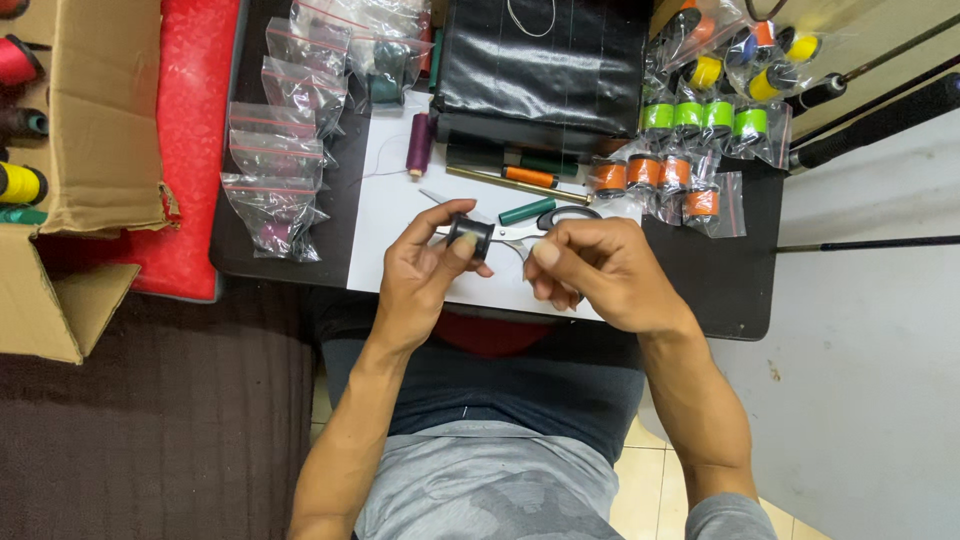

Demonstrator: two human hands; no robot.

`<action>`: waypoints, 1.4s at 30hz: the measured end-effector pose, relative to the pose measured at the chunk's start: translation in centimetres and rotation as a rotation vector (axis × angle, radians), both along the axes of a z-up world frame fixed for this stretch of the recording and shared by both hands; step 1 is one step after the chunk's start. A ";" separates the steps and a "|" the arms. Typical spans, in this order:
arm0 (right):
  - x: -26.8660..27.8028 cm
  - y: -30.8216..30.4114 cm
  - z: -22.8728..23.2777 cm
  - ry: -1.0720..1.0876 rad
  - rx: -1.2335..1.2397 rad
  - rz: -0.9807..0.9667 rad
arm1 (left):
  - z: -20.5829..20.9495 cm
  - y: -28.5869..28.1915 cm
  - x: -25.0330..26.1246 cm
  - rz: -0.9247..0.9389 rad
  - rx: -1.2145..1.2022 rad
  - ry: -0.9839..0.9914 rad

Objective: The person winds thread onto a small spool using a metal rod, then cuts the thread with scissors. They place the spool into a small plastic bag and seal it. The person repeats this process with a second spool of thread.

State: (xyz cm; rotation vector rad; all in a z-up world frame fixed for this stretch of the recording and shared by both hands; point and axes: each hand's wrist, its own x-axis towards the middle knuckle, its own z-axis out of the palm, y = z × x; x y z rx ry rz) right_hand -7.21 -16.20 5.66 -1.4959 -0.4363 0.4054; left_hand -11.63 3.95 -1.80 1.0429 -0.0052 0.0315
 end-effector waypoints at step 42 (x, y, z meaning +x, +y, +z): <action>2.4 -0.5 1.4 -0.060 0.072 -0.018 | 3.0 -1.6 -2.1 -0.027 0.249 -0.283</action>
